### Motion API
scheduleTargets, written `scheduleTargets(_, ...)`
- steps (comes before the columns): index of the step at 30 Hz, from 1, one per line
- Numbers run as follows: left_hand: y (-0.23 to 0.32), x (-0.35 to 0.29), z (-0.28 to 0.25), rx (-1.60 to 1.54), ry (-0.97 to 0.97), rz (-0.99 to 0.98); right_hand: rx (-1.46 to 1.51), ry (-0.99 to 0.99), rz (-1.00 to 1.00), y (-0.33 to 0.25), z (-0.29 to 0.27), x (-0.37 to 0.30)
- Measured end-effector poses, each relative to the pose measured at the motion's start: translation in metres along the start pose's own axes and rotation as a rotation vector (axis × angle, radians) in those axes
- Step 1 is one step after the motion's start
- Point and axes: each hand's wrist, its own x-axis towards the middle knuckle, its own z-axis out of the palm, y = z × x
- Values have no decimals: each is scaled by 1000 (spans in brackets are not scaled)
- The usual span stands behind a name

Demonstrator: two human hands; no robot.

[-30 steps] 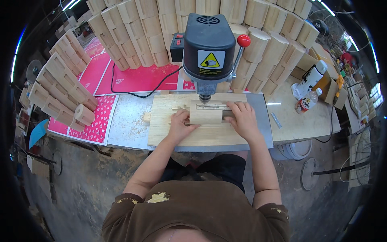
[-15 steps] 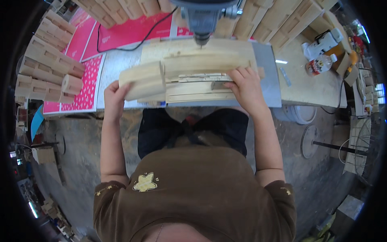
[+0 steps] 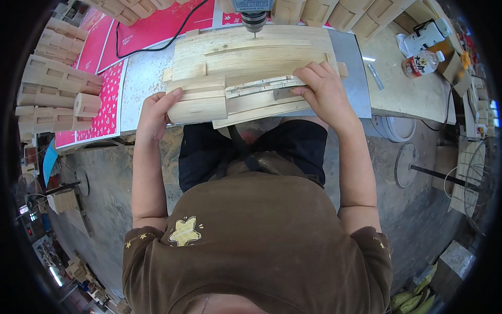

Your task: Using a drill press to bore holes into wooden blocks.

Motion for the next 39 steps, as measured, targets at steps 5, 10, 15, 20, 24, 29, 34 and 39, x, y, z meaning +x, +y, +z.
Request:
scheduleTargets(5,-5,-3,-4,42,-16,-41,-9,-18,21,-1,-1,0)
scheduleTargets(10,-21,1,28,-36,-77,-48,-21,31,-9,-11,3,-3)
scheduleTargets(15,-28,10,60,-69,-192,-24,-53,96,-7,-7,15,4)
scheduleTargets(20,-38,22,78,-23,-185,494,-168,192,52,27,11,18)
scheduleTargets(24,-43,42,87,614,61,876,-183,246,66,45,18,44)
scheduleTargets(29,-60,69,73,711,213,966,-188,203,24,36,34,59)
scheduleTargets(34,-63,78,64,711,158,924,-25,292,5,34,23,61)
scheduleTargets(39,-62,76,64,790,180,920,239,808,-56,36,-68,104)
